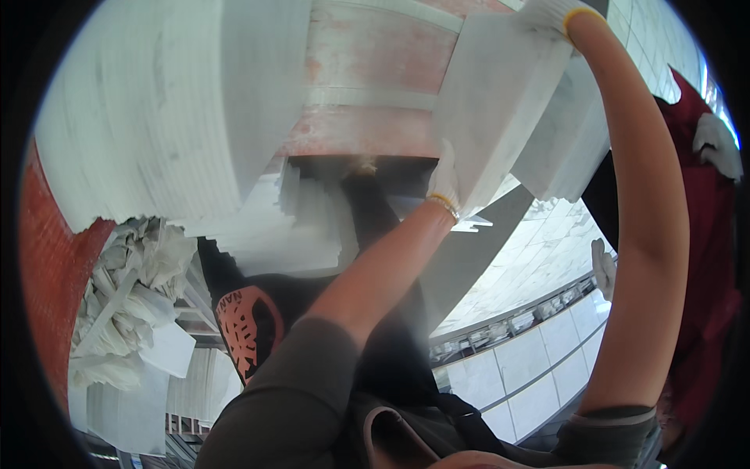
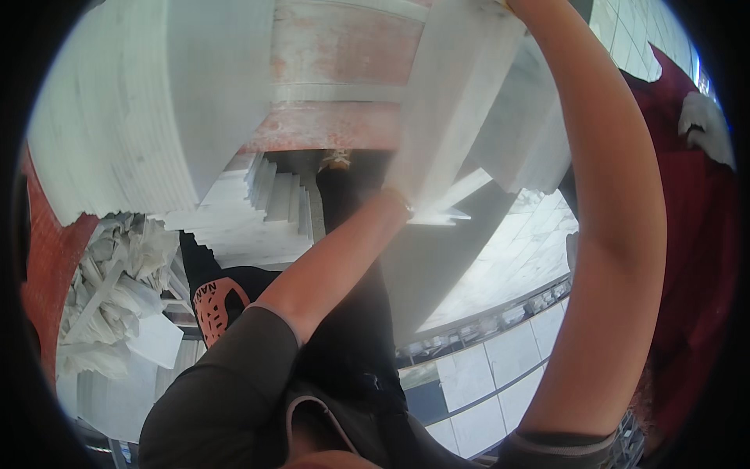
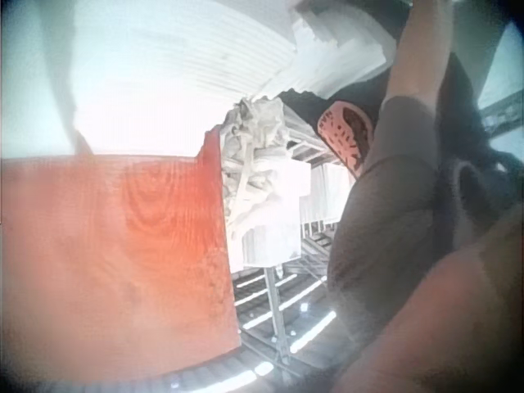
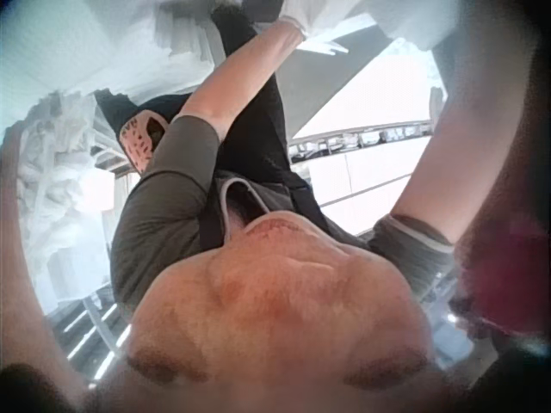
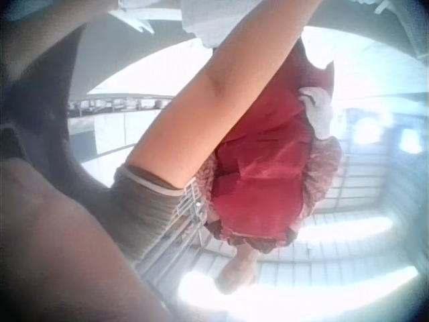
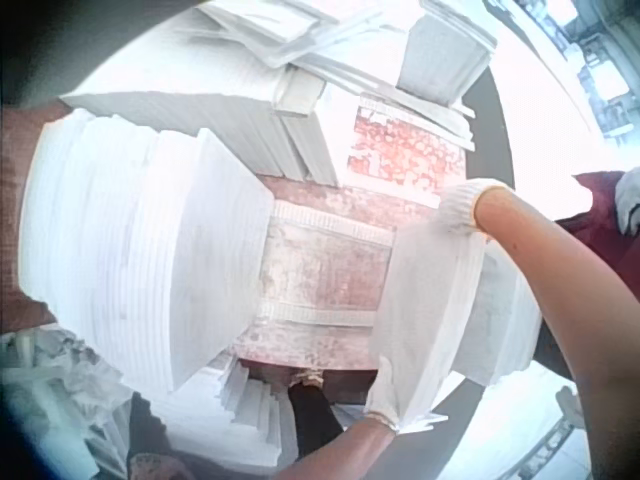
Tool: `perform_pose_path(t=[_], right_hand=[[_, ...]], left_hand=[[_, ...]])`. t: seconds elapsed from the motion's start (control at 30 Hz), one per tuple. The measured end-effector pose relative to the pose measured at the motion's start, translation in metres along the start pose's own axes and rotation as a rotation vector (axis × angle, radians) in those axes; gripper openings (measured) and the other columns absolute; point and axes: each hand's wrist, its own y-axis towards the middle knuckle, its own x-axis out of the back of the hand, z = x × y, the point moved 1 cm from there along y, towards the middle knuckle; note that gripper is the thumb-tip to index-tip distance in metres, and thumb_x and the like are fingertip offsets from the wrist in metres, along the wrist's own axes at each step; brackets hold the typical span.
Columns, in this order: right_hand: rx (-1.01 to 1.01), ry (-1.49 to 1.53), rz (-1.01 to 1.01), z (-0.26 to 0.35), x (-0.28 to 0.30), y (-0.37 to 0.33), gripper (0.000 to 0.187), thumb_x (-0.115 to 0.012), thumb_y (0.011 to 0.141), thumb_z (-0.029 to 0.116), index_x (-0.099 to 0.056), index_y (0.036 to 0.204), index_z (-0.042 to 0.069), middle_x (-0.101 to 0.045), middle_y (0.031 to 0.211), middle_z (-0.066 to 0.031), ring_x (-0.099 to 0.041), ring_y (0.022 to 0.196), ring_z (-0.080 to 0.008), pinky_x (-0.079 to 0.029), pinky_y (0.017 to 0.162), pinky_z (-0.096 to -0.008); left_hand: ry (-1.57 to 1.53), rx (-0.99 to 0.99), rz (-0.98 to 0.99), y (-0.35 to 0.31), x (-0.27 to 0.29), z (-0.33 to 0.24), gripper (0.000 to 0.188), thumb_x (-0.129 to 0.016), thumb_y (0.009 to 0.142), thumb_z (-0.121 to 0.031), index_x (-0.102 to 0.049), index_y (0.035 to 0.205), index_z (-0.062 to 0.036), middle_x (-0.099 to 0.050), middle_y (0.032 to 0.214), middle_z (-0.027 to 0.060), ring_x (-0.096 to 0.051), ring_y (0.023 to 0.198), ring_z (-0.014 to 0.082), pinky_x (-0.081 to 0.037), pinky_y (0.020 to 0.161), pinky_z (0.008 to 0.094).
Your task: The person repeatedly picks up white plates from a pile on a wooden table and stacks them into a neat pile. The person wears white gloves and handles the plates one by one, aligning them before placing them on the stack.
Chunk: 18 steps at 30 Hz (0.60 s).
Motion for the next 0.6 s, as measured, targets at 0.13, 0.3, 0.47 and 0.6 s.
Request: perform_pose_path(t=[0.13, 0.3, 0.47, 0.6], right_hand=[[0.031, 0.113, -0.022, 0.041, 0.011, -0.037, 0.057, -0.063, 0.092, 0.046, -0.068, 0.131, 0.005, -0.071, 0.121, -0.0127, -0.069, 0.103, -0.0257, -0.052, 0.089, -0.0398], [0.148, 0.099, -0.128, 0.093, 0.033, -0.053, 0.057, -0.06, 0.092, 0.049, -0.07, 0.126, 0.004, -0.071, 0.121, -0.0163, -0.07, 0.102, -0.0285, -0.053, 0.09, -0.0416], [0.219, -0.051, -0.255, 0.135, 0.075, -0.033, 0.06, -0.054, 0.092, 0.053, -0.074, 0.114, 0.002, -0.071, 0.12, -0.0249, -0.072, 0.099, -0.0358, -0.056, 0.092, -0.0465], [0.416, -0.369, -0.474, 0.16, 0.107, -0.033, 0.057, -0.055, 0.093, 0.051, -0.072, 0.119, 0.003, -0.069, 0.121, -0.026, -0.071, 0.102, -0.0358, -0.055, 0.091, -0.0448]], left_hand=[[-0.122, -0.059, 0.098, -0.068, -0.024, -0.003, 0.063, -0.044, 0.107, -0.056, -0.05, 0.146, -0.0075, -0.059, 0.141, 0.0089, -0.058, 0.127, 0.0262, -0.049, 0.106, 0.04], [-0.395, -0.026, 0.261, -0.121, -0.069, 0.006, 0.06, -0.044, 0.108, -0.055, -0.05, 0.144, -0.0066, -0.059, 0.139, 0.0079, -0.058, 0.125, 0.0231, -0.048, 0.106, 0.0355], [-1.073, 0.104, 0.44, -0.13, -0.133, 0.058, 0.047, -0.047, 0.109, -0.043, -0.055, 0.138, -0.0073, -0.062, 0.132, 0.0073, -0.06, 0.119, 0.022, -0.049, 0.099, 0.0353], [-1.611, 0.236, 0.494, -0.127, -0.178, 0.1, 0.038, -0.051, 0.107, -0.034, -0.058, 0.132, -0.006, -0.065, 0.125, 0.0071, -0.062, 0.11, 0.0229, -0.052, 0.091, 0.0383]])
